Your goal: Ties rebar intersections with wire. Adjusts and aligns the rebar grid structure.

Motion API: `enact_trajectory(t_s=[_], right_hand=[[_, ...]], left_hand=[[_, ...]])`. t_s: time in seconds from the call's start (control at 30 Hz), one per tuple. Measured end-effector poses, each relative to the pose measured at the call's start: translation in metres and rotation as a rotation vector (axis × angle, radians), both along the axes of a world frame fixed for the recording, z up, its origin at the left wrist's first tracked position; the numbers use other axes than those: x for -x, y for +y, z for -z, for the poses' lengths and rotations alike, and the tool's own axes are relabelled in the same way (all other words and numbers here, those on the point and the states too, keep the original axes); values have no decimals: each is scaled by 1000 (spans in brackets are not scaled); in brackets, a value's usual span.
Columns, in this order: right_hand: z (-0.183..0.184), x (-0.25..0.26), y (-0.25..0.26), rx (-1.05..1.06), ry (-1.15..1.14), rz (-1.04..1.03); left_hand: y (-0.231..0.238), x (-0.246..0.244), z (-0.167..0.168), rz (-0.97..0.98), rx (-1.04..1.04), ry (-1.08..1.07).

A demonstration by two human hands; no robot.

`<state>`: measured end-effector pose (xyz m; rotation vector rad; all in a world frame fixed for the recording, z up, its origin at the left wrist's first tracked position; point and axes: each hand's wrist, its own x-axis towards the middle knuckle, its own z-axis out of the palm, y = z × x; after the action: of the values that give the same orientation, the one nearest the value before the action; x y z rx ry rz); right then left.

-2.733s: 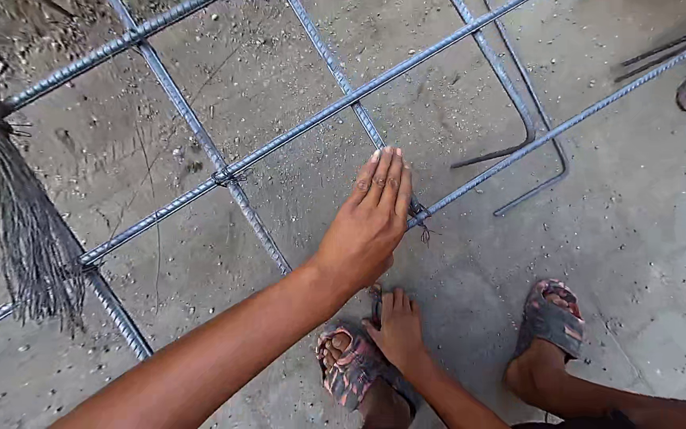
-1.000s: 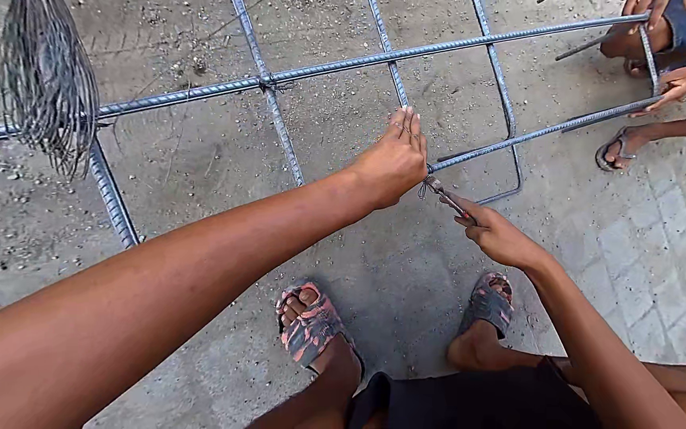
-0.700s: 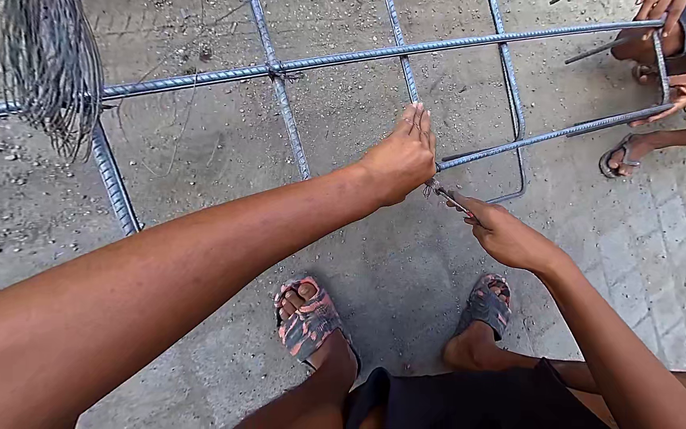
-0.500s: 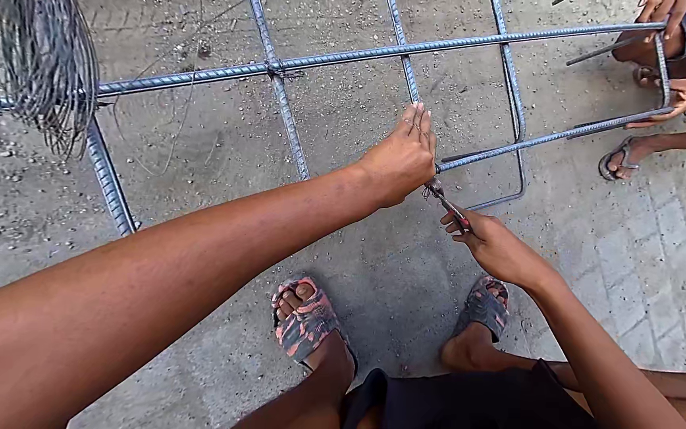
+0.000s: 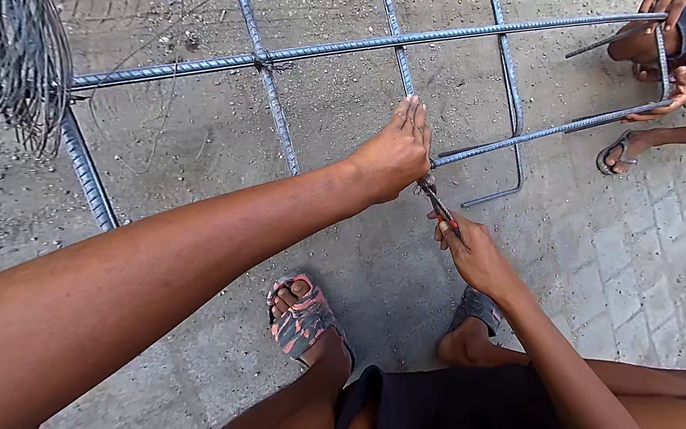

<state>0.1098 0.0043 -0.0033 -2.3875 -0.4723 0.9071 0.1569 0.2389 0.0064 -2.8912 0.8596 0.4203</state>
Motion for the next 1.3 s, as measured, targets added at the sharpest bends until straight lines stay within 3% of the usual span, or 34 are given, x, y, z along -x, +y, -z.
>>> enact_trajectory(t_s=[0.07, 0.13, 0.37, 0.47, 0.53, 0.67, 0.87, 0.97, 1.13, 1.3], right_hand=[[7, 7, 3, -69, -1, 54], [7, 10, 5, -212, 154, 158], [-36, -24, -10, -644, 1217, 501], [-50, -46, -11, -662, 1567, 526], [-62, -64, -3, -449, 1471, 476], [-82, -78, 13, 0, 1046, 308], [-94, -56, 14, 420, -138, -425], [-95, -50, 12, 503, -619, -654], [-98, -53, 18, 721, -832, -757], [-102, -87, 14, 634, -786, -932]], left_hand=[[1, -1, -2, 4, -6, 10], [2, -1, -3, -5, 4, 16], [2, -2, -11, -45, 42, 59], [1, 1, -6, -53, 70, -1], [1, 1, -3, -45, 70, -59], [1, 6, 1, -59, 75, -123], [3, 6, -2, -51, 85, -110], [2, 6, -4, -41, 64, -87], [5, 7, -7, -42, 59, -74], [6, 7, -7, -34, 62, -68]])
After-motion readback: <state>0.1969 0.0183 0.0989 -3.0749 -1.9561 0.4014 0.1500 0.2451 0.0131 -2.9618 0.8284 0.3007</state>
